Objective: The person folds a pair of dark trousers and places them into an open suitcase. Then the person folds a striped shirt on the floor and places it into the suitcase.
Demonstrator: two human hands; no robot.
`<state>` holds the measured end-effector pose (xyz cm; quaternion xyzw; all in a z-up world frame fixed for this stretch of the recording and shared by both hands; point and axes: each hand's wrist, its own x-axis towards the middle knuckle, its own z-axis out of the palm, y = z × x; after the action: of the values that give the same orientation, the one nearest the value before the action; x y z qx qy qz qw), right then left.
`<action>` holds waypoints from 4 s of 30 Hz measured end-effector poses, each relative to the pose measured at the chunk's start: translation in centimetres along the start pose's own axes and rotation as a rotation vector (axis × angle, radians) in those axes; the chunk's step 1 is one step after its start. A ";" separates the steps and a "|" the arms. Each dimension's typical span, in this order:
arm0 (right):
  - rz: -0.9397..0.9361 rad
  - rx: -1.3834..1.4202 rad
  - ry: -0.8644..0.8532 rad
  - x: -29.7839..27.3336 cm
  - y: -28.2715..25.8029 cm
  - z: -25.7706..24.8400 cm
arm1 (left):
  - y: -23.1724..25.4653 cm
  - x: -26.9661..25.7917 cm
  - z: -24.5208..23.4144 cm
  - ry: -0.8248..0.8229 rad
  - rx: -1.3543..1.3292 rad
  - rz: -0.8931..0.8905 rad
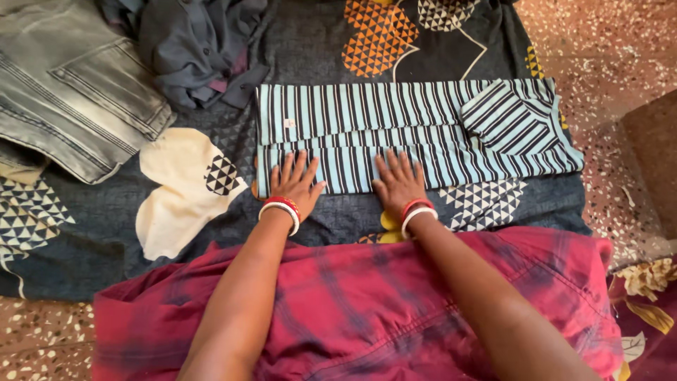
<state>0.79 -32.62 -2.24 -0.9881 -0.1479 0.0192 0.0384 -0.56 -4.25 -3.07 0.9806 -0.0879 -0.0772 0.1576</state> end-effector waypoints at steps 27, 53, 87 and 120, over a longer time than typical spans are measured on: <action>-0.040 0.151 -0.088 0.9 10.0 -2.3 | 14.4 3.5 2.6 0.051 0.065 0.057; 0.110 0.040 0.356 3.2 16.9 -7.2 | 20.1 7.0 3.6 0.060 0.045 0.090; -0.260 0.304 -0.170 2.8 -14.3 -2.1 | -12.7 5.6 -1.6 -0.118 -0.782 -0.576; 0.088 0.593 -0.208 16.0 -20.3 2.1 | -9.9 7.3 -2.2 0.083 -0.827 -0.613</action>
<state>10.06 -8.43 -3.09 -0.9320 -0.0961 0.1643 0.3086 8.39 4.19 -5.05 0.8191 0.2477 -0.1090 0.5058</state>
